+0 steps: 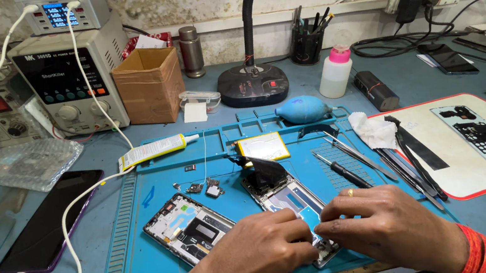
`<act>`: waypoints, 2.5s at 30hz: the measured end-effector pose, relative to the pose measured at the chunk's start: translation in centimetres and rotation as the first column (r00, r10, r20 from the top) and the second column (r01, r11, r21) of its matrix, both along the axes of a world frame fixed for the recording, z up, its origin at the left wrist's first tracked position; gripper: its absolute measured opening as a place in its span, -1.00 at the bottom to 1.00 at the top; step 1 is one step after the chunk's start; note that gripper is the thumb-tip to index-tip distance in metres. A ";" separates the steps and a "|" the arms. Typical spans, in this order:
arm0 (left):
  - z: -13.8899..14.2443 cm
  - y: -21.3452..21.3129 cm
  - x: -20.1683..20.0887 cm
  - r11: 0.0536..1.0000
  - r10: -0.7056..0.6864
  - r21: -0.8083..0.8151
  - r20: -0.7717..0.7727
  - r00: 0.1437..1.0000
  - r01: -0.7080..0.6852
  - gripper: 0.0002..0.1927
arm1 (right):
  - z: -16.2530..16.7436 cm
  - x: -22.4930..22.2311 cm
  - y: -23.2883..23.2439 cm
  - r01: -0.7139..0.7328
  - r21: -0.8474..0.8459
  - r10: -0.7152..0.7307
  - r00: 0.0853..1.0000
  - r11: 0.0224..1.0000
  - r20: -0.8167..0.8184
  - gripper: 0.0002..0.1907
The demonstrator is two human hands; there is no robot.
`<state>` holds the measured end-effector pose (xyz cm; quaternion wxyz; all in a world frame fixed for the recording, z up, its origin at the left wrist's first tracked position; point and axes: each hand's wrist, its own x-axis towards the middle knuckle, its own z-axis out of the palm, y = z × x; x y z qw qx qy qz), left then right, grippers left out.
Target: The person works at a repair bench on a disassembled smartphone, using a pry tool and tweezers to lift and reposition components inside the phone frame, then presses a black flexible layer onto the phone body and works along its edges with the pry tool.
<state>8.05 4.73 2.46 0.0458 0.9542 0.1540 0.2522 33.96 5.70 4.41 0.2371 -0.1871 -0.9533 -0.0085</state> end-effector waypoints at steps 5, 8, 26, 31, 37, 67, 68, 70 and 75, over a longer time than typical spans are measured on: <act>0.0 0.0 0.1 1.000 -0.011 0.008 0.009 1.000 0.011 -0.86 | -0.2 0.0 0.0 0.020 -0.044 -0.020 1.000 0.999 0.010 -0.78; -0.1 0.0 0.3 0.998 0.002 0.070 -0.030 1.000 0.001 -0.89 | -0.3 0.0 0.1 0.024 -0.069 -0.024 1.000 0.997 0.005 -0.77; 0.3 -0.3 0.0 0.995 0.072 -0.073 0.029 0.997 -0.070 -0.85 | -4.6 0.7 -3.0 0.258 -0.130 -0.279 0.941 0.957 -0.192 -0.73; 0.7 -0.2 0.1 0.980 0.106 -0.177 0.073 0.992 -0.092 -0.86 | -6.4 0.1 -3.5 0.265 -0.154 -0.296 0.926 0.952 -0.236 -0.79; 1.1 -0.1 0.1 0.955 0.126 -0.278 0.065 0.990 -0.104 -0.86 | -6.8 -0.1 -3.9 0.305 -0.217 -0.355 0.901 0.927 -0.248 -0.81; 1.9 -0.2 0.4 0.981 0.087 -0.167 -0.050 0.995 -0.095 -0.85 | -5.4 -1.7 -4.0 0.337 -0.321 -0.417 0.880 0.885 -0.225 -0.87; 1.9 -0.2 0.5 0.985 0.081 -0.146 -0.053 0.995 -0.088 -0.84 | -5.3 -1.6 -3.9 0.330 -0.316 -0.410 0.882 0.890 -0.232 -0.87; 1.9 -0.2 0.4 0.988 0.075 -0.131 -0.047 0.996 -0.081 -0.84 | -5.0 -1.6 -3.8 0.306 -0.307 -0.386 0.889 0.901 -0.246 -0.87; 1.7 -0.4 0.2 0.982 0.080 -0.174 0.029 0.996 -0.074 -0.92 | -5.2 -1.6 -3.9 0.276 -0.300 -0.364 0.884 0.913 -0.293 -0.85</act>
